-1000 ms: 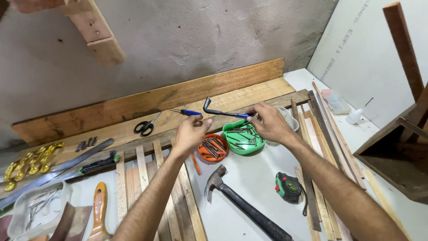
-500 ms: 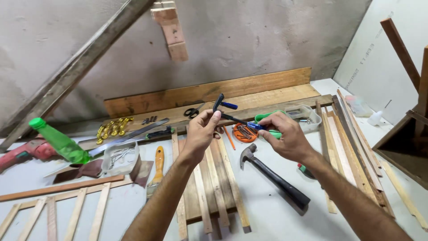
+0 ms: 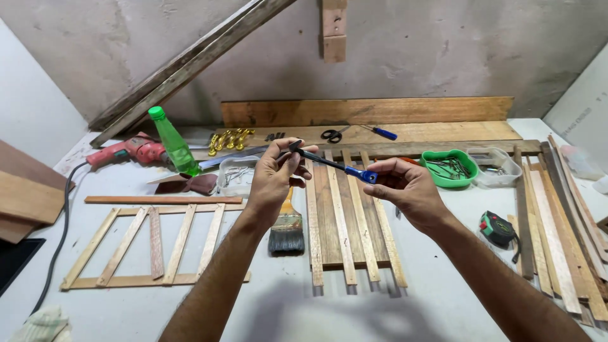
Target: The person measures wooden slats with a tape measure, marks them with a pencil, and hammers nails to assemble small wooden lattice frames on a workbench. They handle nails from containers, position slats, and pick up sandpaper near the end.
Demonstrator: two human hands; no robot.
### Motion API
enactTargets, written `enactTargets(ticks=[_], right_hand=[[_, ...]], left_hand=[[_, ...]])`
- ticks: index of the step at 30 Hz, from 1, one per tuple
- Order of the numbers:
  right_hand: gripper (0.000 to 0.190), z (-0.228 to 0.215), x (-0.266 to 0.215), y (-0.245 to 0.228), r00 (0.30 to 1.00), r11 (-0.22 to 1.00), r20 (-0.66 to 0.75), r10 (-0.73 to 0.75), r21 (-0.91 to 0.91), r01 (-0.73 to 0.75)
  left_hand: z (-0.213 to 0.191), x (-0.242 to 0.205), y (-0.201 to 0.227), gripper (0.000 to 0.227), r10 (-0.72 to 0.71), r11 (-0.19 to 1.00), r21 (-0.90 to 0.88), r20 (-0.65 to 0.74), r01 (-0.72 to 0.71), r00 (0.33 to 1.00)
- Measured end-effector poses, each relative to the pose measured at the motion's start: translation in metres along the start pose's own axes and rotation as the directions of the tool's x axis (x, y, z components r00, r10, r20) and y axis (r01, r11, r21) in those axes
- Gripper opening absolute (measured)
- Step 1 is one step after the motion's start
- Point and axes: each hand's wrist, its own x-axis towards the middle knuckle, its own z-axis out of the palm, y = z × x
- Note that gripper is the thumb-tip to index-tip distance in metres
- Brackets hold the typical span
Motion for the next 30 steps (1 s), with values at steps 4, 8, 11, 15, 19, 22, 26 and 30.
enactTargets(ticks=[4,8,11,15,19,22,26,30], right_hand=[[0.035,0.014,0.006,0.012,1.000,0.999,0.030,-0.006,-0.048,0.008],[0.031,0.023,0.008,0.020,0.997,1.000,0.069,0.017,-0.003,-0.017],[0.029,0.026,0.014,0.026,0.997,0.999,0.066,0.037,0.030,-0.039],[0.028,0.020,0.019,0.040,0.998,0.998,0.057,0.027,0.062,-0.031],[0.027,-0.008,0.019,0.035,0.998,0.993,0.052,0.037,0.107,-0.043],[0.026,-0.049,0.016,0.042,0.994,0.986,0.002,0.111,-0.124,-0.110],[0.022,-0.112,0.003,0.070,0.991,0.933,-0.028,0.129,-0.334,-0.131],[0.025,-0.157,-0.020,0.080,0.967,0.721,-0.087,0.238,-0.651,-0.236]], left_hand=[[-0.017,-0.007,-0.002,0.023,0.003,1.000,-0.020,-0.022,-0.004,1.000],[-0.013,-0.006,0.000,0.028,-0.033,0.999,-0.034,-0.051,0.032,0.998],[0.006,-0.003,-0.001,0.029,-0.083,0.996,0.007,-0.042,0.083,0.996],[0.038,0.007,-0.022,0.029,-0.089,0.990,0.117,0.062,0.082,0.994],[0.058,0.031,-0.042,0.029,-0.070,0.986,0.157,0.118,0.051,0.991],[0.070,0.052,-0.065,0.028,-0.099,0.980,0.185,0.125,0.075,0.987],[0.081,0.069,-0.094,0.025,-0.119,0.974,0.204,0.106,0.096,0.987],[0.090,0.079,-0.119,0.024,-0.241,0.963,0.147,0.099,0.225,0.966]])
